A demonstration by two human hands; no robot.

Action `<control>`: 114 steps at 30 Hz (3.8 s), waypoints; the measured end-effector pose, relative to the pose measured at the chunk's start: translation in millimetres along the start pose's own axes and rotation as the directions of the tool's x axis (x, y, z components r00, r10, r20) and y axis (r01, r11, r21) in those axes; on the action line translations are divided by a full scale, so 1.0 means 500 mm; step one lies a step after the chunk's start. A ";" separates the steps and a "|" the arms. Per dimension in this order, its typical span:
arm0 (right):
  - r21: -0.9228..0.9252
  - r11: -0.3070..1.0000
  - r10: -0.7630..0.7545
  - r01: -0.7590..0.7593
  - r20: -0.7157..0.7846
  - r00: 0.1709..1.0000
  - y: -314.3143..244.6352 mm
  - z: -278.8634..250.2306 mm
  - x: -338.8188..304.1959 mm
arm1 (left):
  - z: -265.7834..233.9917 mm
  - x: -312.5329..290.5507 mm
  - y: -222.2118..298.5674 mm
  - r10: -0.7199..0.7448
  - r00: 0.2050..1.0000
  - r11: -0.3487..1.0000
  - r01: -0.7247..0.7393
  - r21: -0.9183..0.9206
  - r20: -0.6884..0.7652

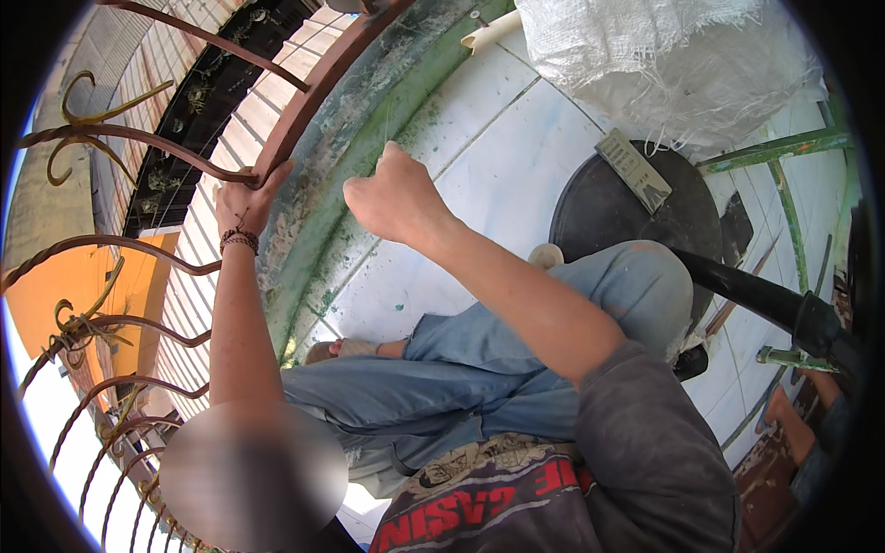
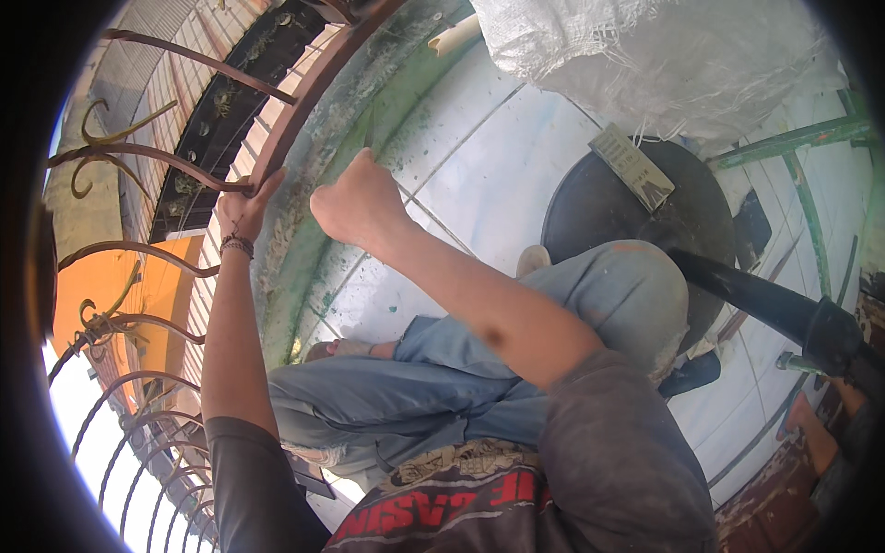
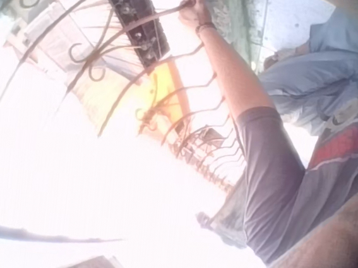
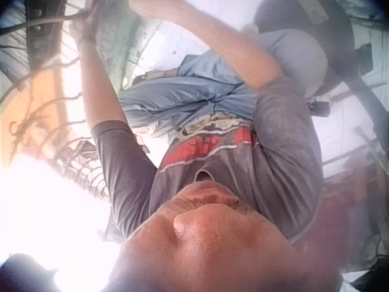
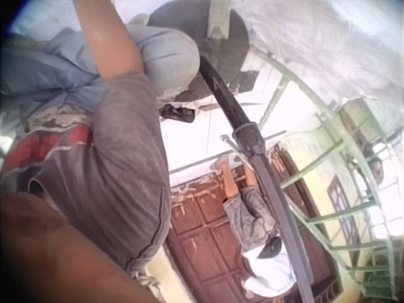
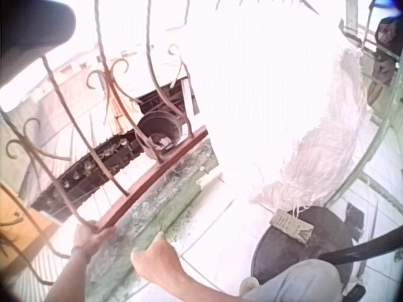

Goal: The person scrapes green paint from a curved tiled surface using a small metal scraper. They hold the surface with one hand and scrape with the other, removing flakes of paint.

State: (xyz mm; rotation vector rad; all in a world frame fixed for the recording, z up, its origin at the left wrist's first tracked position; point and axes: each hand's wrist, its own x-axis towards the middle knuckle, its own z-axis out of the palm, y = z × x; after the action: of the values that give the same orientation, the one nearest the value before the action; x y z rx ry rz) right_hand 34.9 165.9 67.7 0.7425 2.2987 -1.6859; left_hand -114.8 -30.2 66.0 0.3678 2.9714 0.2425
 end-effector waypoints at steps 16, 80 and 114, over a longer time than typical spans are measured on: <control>0.087 0.995 0.047 -0.058 0.121 0.992 0.005 -0.028 0.006 | -0.006 -0.006 0.010 0.028 0.999 1.000 -0.029 -0.003 -0.032; 0.492 0.847 0.189 -0.201 0.074 0.979 0.036 0.119 -0.022 | -0.005 -0.001 0.010 0.009 1.000 1.000 -0.009 -0.004 0.017; 0.356 0.878 0.253 -0.321 0.224 0.941 0.013 0.029 -0.015 | -0.006 -0.003 0.000 0.004 1.000 1.000 -0.003 -0.021 0.020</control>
State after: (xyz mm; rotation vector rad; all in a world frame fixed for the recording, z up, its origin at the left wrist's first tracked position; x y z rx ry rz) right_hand 42.8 151.7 60.8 0.9192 1.6563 -1.9899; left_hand -114.0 -31.2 69.3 0.3706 2.9465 0.2689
